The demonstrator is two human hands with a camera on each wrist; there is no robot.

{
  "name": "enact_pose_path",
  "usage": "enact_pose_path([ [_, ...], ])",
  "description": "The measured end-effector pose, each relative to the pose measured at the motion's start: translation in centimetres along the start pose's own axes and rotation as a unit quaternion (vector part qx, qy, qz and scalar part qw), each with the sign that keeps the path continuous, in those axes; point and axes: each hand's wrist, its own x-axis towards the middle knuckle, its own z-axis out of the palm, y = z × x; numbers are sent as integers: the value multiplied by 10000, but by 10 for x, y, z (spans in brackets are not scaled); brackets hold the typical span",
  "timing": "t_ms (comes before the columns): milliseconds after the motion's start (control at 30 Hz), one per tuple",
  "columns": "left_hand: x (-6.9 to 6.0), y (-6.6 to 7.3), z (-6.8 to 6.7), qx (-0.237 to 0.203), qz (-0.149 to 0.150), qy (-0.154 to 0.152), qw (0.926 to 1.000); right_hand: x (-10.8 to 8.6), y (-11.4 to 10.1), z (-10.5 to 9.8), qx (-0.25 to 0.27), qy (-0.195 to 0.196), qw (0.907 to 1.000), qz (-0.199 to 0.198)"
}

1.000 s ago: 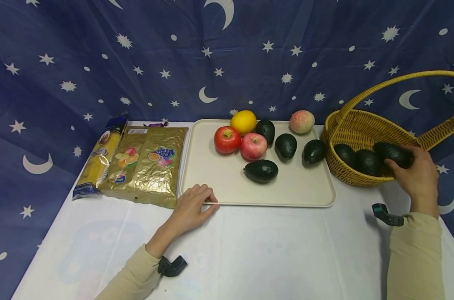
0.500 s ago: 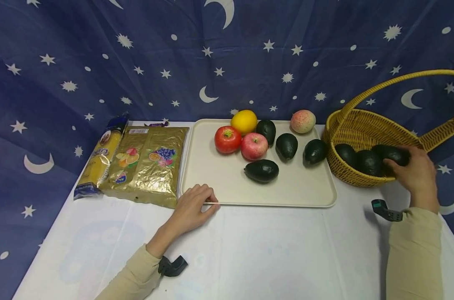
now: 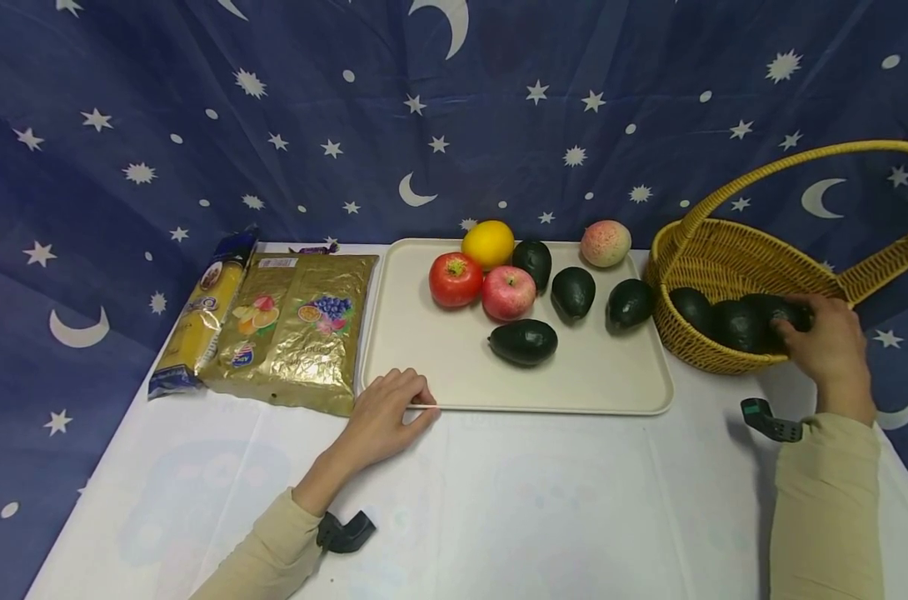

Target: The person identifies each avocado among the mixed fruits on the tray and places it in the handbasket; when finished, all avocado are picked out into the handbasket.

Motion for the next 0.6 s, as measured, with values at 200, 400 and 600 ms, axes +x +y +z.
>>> enact_pose_path([
  [200, -1, 0, -1, -25, 1, -2, 10000, -1, 0, 4, 189, 348, 9989, -245],
  [400, -1, -1, -1, -29, -53, -95, 9999, -1, -12, 10, 487, 881, 9933, -564],
  [600, 0, -1, 0, 1, -50, -110, 9999, -2, -30, 16, 601, 919, 9915, -695],
])
